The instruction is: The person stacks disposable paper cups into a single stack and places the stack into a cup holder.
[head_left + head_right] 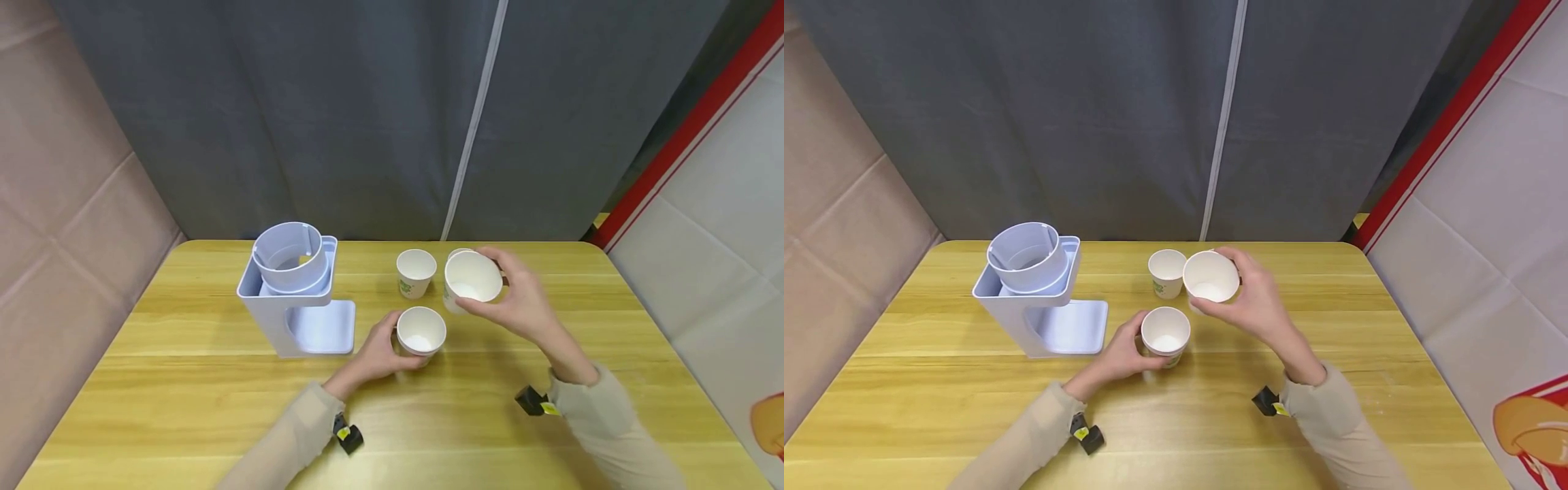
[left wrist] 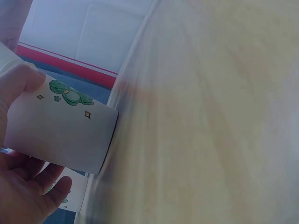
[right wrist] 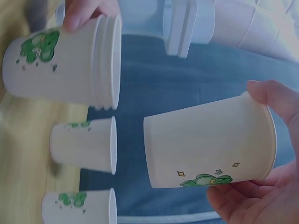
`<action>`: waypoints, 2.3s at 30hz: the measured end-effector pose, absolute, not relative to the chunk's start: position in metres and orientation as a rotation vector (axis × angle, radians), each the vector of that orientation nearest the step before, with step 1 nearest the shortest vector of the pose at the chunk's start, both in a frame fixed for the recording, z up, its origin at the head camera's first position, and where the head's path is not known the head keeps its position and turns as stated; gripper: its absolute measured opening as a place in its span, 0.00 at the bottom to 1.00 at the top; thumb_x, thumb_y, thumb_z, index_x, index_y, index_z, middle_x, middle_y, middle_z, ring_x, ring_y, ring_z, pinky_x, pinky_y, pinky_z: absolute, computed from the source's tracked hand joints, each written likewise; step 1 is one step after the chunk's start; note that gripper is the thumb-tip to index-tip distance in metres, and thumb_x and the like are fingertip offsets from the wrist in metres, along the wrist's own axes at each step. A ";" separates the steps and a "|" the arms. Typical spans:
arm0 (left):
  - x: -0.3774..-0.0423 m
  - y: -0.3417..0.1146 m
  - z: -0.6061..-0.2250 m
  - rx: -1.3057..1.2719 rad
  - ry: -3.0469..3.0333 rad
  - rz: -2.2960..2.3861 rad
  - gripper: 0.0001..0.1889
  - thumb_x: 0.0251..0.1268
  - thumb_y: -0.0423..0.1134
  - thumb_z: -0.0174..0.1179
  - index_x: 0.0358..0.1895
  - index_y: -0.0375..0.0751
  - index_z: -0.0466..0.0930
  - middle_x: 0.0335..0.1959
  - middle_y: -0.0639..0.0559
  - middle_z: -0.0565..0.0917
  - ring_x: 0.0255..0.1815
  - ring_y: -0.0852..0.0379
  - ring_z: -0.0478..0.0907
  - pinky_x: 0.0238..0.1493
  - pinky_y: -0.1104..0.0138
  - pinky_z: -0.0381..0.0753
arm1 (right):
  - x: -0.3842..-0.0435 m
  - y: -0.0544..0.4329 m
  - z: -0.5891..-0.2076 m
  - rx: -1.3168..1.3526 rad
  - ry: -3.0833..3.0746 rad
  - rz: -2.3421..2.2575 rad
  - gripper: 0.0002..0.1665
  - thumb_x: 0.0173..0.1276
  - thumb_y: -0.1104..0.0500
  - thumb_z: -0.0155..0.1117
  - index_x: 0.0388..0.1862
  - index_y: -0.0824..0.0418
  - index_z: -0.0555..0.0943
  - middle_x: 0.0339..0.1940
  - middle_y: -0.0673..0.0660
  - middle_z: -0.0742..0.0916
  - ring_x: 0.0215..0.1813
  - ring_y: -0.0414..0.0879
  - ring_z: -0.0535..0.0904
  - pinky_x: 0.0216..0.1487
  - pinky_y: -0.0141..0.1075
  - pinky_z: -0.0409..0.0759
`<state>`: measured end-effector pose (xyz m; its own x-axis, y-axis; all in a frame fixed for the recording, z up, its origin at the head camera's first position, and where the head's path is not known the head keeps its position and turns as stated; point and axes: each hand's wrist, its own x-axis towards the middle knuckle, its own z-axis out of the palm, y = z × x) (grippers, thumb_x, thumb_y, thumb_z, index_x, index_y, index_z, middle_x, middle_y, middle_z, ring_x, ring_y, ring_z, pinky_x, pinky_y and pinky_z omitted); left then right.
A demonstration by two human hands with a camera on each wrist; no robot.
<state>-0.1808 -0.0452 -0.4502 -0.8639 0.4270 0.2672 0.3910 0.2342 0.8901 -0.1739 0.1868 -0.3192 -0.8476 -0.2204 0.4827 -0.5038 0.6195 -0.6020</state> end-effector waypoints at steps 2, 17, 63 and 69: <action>-0.181 -0.045 -0.450 0.809 2.442 1.745 0.39 0.36 0.35 0.75 0.58 0.31 0.69 0.51 0.42 0.78 0.51 0.49 0.74 0.53 0.58 0.73 | -0.172 0.182 -0.319 0.603 -2.483 1.104 0.43 0.39 0.60 0.81 0.56 0.67 0.73 0.50 0.59 0.81 0.47 0.49 0.76 0.41 0.44 0.77; -0.181 -0.046 -0.450 0.840 2.456 1.721 0.39 0.38 0.35 0.75 0.59 0.32 0.68 0.50 0.44 0.77 0.49 0.51 0.74 0.51 0.60 0.74 | -0.166 0.156 -0.322 0.771 -2.487 1.191 0.42 0.40 0.57 0.81 0.57 0.65 0.74 0.52 0.57 0.81 0.45 0.45 0.77 0.41 0.35 0.78; -0.181 -0.047 -0.451 0.845 2.450 1.730 0.39 0.40 0.36 0.74 0.60 0.31 0.67 0.52 0.42 0.77 0.52 0.48 0.73 0.54 0.56 0.72 | -0.170 0.142 -0.394 0.848 -2.649 1.206 0.41 0.43 0.51 0.79 0.55 0.66 0.73 0.50 0.58 0.82 0.48 0.51 0.78 0.45 0.46 0.77; -0.181 -0.047 -0.451 0.841 2.431 1.739 0.40 0.40 0.36 0.74 0.60 0.31 0.66 0.53 0.41 0.76 0.53 0.48 0.73 0.55 0.56 0.72 | -0.169 0.141 -0.394 0.830 -2.675 1.200 0.42 0.44 0.50 0.79 0.56 0.66 0.73 0.50 0.58 0.82 0.46 0.51 0.78 0.43 0.45 0.77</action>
<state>-0.1808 -0.0473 -0.4507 -0.8525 0.4446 0.2749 0.4038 0.2260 0.8865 -0.1691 0.1411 -0.3943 -0.8475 -0.4403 0.2965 -0.5142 0.5425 -0.6643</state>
